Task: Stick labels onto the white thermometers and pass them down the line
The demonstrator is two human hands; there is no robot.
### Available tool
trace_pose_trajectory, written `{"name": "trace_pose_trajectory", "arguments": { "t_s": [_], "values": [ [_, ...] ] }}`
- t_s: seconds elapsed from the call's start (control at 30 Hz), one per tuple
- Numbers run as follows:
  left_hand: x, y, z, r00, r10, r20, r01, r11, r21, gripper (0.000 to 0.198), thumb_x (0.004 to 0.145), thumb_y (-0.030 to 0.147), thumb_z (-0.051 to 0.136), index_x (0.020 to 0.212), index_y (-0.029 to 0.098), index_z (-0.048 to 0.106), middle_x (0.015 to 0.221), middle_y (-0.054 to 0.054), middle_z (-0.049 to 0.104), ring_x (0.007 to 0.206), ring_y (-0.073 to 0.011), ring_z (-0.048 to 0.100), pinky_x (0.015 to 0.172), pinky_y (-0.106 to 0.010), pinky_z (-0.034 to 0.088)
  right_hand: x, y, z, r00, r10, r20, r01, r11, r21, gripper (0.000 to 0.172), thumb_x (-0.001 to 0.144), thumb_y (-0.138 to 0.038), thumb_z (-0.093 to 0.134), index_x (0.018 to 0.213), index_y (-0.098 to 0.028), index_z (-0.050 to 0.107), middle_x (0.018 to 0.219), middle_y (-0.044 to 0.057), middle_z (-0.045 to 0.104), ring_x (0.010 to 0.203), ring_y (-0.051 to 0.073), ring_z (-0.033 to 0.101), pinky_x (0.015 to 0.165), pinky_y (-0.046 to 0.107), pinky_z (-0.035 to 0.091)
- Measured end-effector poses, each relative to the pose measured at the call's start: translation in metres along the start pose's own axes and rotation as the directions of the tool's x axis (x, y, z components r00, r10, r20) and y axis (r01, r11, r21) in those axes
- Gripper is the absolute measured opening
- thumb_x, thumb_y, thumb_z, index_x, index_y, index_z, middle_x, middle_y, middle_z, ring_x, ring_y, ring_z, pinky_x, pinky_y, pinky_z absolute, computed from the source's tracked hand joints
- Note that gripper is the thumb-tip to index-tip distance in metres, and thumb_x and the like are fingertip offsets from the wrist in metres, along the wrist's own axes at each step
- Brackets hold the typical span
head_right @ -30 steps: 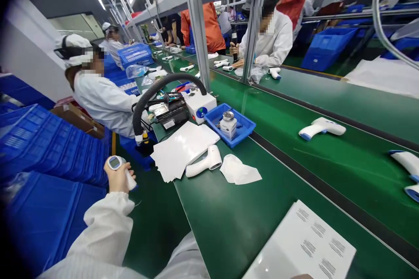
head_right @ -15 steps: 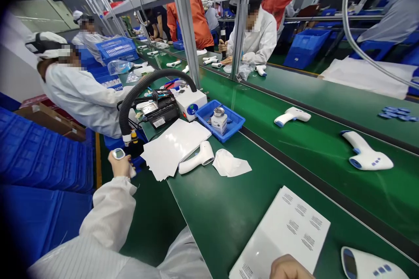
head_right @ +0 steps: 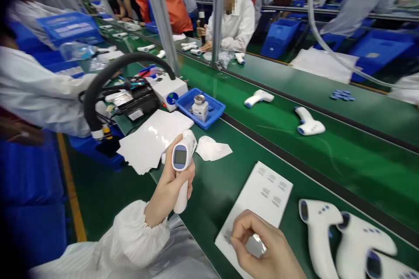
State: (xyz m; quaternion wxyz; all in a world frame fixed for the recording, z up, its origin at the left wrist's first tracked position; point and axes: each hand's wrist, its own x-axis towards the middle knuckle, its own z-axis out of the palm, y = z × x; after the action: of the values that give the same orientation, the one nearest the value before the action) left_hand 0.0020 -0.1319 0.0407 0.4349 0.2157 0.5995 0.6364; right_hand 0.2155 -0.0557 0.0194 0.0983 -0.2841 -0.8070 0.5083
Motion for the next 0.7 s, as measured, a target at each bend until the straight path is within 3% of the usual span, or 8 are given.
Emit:
{"name": "trace_pose_trajectory", "arguments": {
  "t_s": [0.17, 0.27, 0.33, 0.4, 0.47, 0.53, 0.6, 0.7],
  "values": [
    [-0.001, -0.005, 0.024, 0.976, -0.068, 0.206, 0.061, 0.997, 0.040, 0.069, 0.091, 0.029, 0.054, 0.145, 0.048, 0.017, 0.091, 0.000, 0.052, 0.048, -0.0072, 0.043, 0.045, -0.022, 0.047, -0.006, -0.015, -0.003, 0.997, 0.076, -0.026, -0.075, 0.995, 0.058, 0.014, 0.082, -0.016, 0.051, 0.069, -0.021, 0.051, 0.071, 0.000, 0.058, 0.065, 0.013, 0.056, 0.061, 0.021, 0.048],
    [0.000, -0.010, 0.027, 0.963, -0.076, 0.259, 0.056, 0.995, 0.083, 0.071, 0.090, 0.033, 0.054, 0.147, 0.048, 0.013, 0.091, -0.002, 0.051, 0.048, -0.0098, 0.041, 0.044, -0.025, 0.047, -0.007, -0.016, -0.003, 0.991, 0.126, -0.032, -0.122, 0.985, 0.120, 0.013, 0.081, -0.017, 0.053, 0.069, -0.021, 0.052, 0.072, 0.000, 0.057, 0.066, 0.012, 0.055, 0.061, 0.021, 0.048],
    [0.005, -0.016, 0.023, 0.967, -0.054, 0.250, 0.004, 0.981, 0.196, 0.069, 0.092, 0.035, 0.051, 0.147, 0.047, 0.012, 0.091, -0.003, 0.051, 0.054, -0.0132, 0.045, 0.048, -0.027, 0.049, -0.006, -0.014, -0.003, 0.987, 0.155, -0.029, -0.149, 0.978, 0.147, 0.013, 0.082, -0.018, 0.053, 0.069, -0.021, 0.052, 0.072, 0.000, 0.056, 0.067, 0.013, 0.054, 0.062, 0.022, 0.048],
    [0.015, -0.026, 0.015, 0.975, 0.021, 0.220, -0.114, 0.901, 0.419, 0.065, 0.093, 0.033, 0.048, 0.148, 0.044, 0.017, 0.097, -0.006, 0.051, 0.066, -0.0178, 0.052, 0.060, -0.032, 0.052, -0.004, -0.011, -0.004, 0.986, 0.169, -0.009, -0.166, 0.974, 0.155, 0.012, 0.082, -0.019, 0.054, 0.070, -0.021, 0.052, 0.073, 0.001, 0.057, 0.068, 0.014, 0.054, 0.063, 0.022, 0.049],
    [0.029, -0.040, 0.002, 0.973, 0.113, 0.201, -0.221, 0.706, 0.673, 0.063, 0.092, 0.025, 0.045, 0.149, 0.039, 0.023, 0.101, -0.008, 0.049, 0.080, -0.0236, 0.055, 0.073, -0.039, 0.050, -0.003, -0.008, -0.004, 0.985, 0.170, 0.009, -0.169, 0.973, 0.154, 0.012, 0.082, -0.019, 0.054, 0.071, -0.022, 0.052, 0.075, 0.001, 0.058, 0.070, 0.014, 0.055, 0.064, 0.023, 0.049],
    [0.042, -0.055, -0.010, 0.969, 0.155, 0.193, -0.246, 0.512, 0.823, 0.065, 0.089, 0.018, 0.044, 0.150, 0.033, 0.026, 0.094, -0.009, 0.047, 0.087, -0.0290, 0.053, 0.079, -0.045, 0.047, -0.002, -0.005, -0.004, 0.985, 0.174, 0.017, -0.174, 0.971, 0.161, 0.012, 0.083, -0.019, 0.053, 0.072, -0.022, 0.052, 0.076, 0.001, 0.058, 0.070, 0.014, 0.056, 0.064, 0.022, 0.049],
    [0.051, -0.064, -0.020, 0.968, 0.163, 0.190, -0.244, 0.447, 0.861, 0.067, 0.087, 0.015, 0.044, 0.150, 0.030, 0.028, 0.088, -0.008, 0.045, 0.089, -0.0313, 0.052, 0.079, -0.048, 0.047, -0.001, -0.001, -0.005, 0.982, 0.189, 0.009, -0.188, 0.967, 0.174, 0.012, 0.083, -0.018, 0.052, 0.072, -0.022, 0.052, 0.076, 0.001, 0.059, 0.071, 0.014, 0.056, 0.064, 0.021, 0.049],
    [0.052, -0.058, -0.030, 0.964, 0.182, 0.193, -0.258, 0.477, 0.840, 0.065, 0.090, 0.018, 0.044, 0.150, 0.032, 0.026, 0.094, -0.009, 0.050, 0.094, -0.0302, 0.055, 0.083, -0.046, 0.047, -0.001, 0.009, -0.004, 0.982, 0.186, -0.025, -0.178, 0.966, 0.185, 0.011, 0.081, -0.018, 0.055, 0.071, -0.022, 0.054, 0.075, 0.000, 0.060, 0.069, 0.014, 0.058, 0.062, 0.020, 0.049]
  ]
}}
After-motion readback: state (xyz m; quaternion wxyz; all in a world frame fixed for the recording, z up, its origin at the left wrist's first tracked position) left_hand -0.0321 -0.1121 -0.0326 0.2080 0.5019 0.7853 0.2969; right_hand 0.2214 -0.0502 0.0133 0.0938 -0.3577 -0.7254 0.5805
